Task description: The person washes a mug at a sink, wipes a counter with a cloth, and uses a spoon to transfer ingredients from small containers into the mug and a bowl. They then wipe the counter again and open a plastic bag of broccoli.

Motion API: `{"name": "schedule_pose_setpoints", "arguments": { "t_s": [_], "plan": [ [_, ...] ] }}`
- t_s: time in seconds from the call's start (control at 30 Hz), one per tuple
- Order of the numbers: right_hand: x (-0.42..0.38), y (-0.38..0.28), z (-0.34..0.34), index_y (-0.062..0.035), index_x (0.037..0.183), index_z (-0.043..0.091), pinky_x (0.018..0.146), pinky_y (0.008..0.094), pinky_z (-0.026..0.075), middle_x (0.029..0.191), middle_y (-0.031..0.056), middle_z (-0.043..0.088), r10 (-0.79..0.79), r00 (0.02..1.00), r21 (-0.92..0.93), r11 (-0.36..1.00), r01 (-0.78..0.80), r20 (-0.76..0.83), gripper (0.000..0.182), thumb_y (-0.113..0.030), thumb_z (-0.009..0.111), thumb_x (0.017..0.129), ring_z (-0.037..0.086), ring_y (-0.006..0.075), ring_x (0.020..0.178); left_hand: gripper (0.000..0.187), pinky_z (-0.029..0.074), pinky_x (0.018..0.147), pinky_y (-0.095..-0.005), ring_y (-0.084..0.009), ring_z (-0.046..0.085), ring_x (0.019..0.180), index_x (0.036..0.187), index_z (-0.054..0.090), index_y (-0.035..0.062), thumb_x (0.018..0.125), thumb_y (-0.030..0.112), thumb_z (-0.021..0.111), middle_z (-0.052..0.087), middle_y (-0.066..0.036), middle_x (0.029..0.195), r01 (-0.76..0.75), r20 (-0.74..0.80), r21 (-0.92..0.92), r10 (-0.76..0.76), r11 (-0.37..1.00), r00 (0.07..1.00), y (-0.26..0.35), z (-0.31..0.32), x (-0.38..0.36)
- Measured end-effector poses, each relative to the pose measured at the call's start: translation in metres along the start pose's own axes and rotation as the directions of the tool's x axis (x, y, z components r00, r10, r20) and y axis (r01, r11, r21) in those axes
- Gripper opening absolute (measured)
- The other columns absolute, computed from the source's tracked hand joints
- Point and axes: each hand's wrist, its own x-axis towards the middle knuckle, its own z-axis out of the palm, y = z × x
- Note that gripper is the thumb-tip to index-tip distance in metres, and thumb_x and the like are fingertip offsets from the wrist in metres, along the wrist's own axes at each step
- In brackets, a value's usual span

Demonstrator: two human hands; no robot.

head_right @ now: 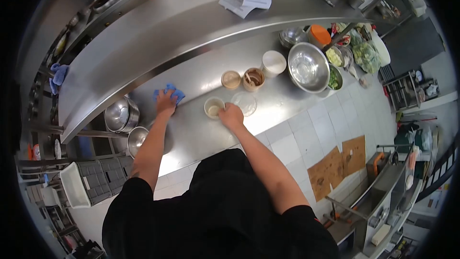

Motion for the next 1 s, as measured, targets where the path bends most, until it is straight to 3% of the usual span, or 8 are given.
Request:
{"name": "schedule_pose_setpoints", "arguments": {
  "t_s": [0.17, 0.23, 0.33, 0.47, 0.53, 0.6, 0.73, 1.0],
  "plan": [
    [0.021, -0.04, 0.008, -0.0027, 0.101, 0.072, 0.086, 0.0491, 0.054, 0.104, 0.0223, 0.072, 0.102, 0.987, 0.044, 0.994, -0.097, -0.125, 0.037, -0.035, 0.066, 0.086, 0.068, 0.0404, 0.102, 0.036, 0.052, 0.082, -0.0522, -0.042, 0.061, 0.101, 0.121, 0.068, 0.0147, 0.09, 0.033, 0.072, 0.058, -0.018, 0.117, -0.077, -0.056, -0.116, 0.07, 0.99, 0.996, 0.038, -0.008, -0.116],
    [0.037, -0.05, 0.012, -0.002, 0.107, 0.072, 0.092, 0.0462, 0.053, 0.12, 0.022, 0.069, 0.167, 0.984, 0.091, 0.983, -0.161, -0.06, 0.043, -0.039, 0.065, 0.085, 0.065, 0.0395, 0.11, 0.033, 0.051, 0.083, -0.0511, -0.0412, 0.06, 0.103, 0.117, 0.071, 0.0152, 0.088, 0.032, 0.073, 0.058, -0.018, 0.117, -0.067, -0.035, -0.205, 0.062, 0.976, 0.997, 0.058, -0.019, -0.155],
    [0.054, -0.058, 0.026, -0.0031, 0.117, 0.071, 0.095, 0.0449, 0.052, 0.12, 0.0222, 0.069, 0.19, 0.982, 0.162, 0.969, -0.187, -0.005, 0.05, -0.044, 0.065, 0.087, 0.065, 0.0399, 0.111, 0.032, 0.047, 0.091, -0.0509, -0.0401, 0.056, 0.112, 0.116, 0.074, 0.019, 0.087, 0.032, 0.074, 0.058, -0.016, 0.125, -0.162, -0.002, -0.29, 0.169, 0.943, 0.986, 0.07, -0.03, -0.199],
    [0.047, -0.04, 0.02, -0.0023, 0.128, 0.066, 0.094, 0.0407, 0.053, 0.114, 0.0208, 0.071, -0.022, 0.998, 0.301, 0.953, 0.038, -0.056, 0.054, -0.044, 0.064, 0.094, 0.068, 0.0345, 0.109, 0.039, 0.035, 0.105, -0.0537, -0.0386, 0.045, 0.133, 0.123, 0.074, 0.0283, 0.085, 0.03, 0.075, 0.052, -0.009, 0.148, -0.332, 0.104, -0.292, 0.375, 0.897, 0.921, 0.082, -0.047, -0.229],
    [0.019, -0.005, -0.008, -0.0005, 0.132, 0.063, 0.091, 0.0369, 0.055, 0.11, 0.0181, 0.073, -0.173, 0.982, 0.45, 0.872, 0.191, -0.08, 0.051, -0.039, 0.063, 0.098, 0.071, 0.0281, 0.104, 0.042, 0.031, 0.108, -0.0554, -0.0376, 0.04, 0.14, 0.126, 0.073, 0.0306, 0.084, 0.03, 0.076, 0.045, -0.006, 0.156, -0.373, 0.158, -0.277, 0.425, 0.886, 0.892, 0.091, -0.042, -0.237],
    [-0.013, 0.05, -0.044, 0.0014, 0.132, 0.062, 0.087, 0.03, 0.055, 0.104, 0.0115, 0.073, -0.27, 0.961, 0.607, 0.773, 0.183, 0.055, 0.041, -0.027, 0.061, 0.103, 0.07, 0.0169, 0.095, 0.044, 0.029, 0.109, -0.0563, -0.0368, 0.036, 0.144, 0.128, 0.072, 0.0318, 0.084, 0.028, 0.076, 0.04, -0.003, 0.161, -0.401, 0.193, -0.273, 0.458, 0.875, 0.868, 0.114, -0.035, -0.239],
    [-0.093, 0.189, -0.119, 0.0011, 0.127, 0.066, 0.075, 0.026, 0.054, 0.094, 0.0084, 0.073, -0.164, 0.975, 0.61, 0.791, 0.041, 0.148, 0.033, -0.023, 0.058, 0.106, 0.067, 0.012, 0.082, 0.047, 0.032, 0.107, -0.0552, -0.0353, 0.038, 0.143, 0.129, 0.071, 0.032, 0.083, 0.022, 0.077, 0.041, -0.002, 0.162, -0.42, 0.199, -0.261, 0.474, 0.869, 0.858, 0.196, -0.013, -0.234],
    [-0.223, 0.44, -0.24, 0.0007, 0.124, 0.067, 0.064, 0.0269, 0.055, 0.089, 0.0091, 0.074, 0.377, 0.924, 0.569, 0.746, -0.346, 0.068, 0.033, -0.025, 0.056, 0.106, 0.068, 0.0138, 0.074, 0.05, 0.042, 0.103, -0.0444, -0.0377, 0.049, 0.118, 0.13, 0.069, 0.0193, 0.08, 0.012, 0.078, 0.047, -0.006, 0.157, -0.393, 0.003, -0.292, 0.412, 0.872, 0.911, 0.373, 0.064, -0.21]
  ]
}}
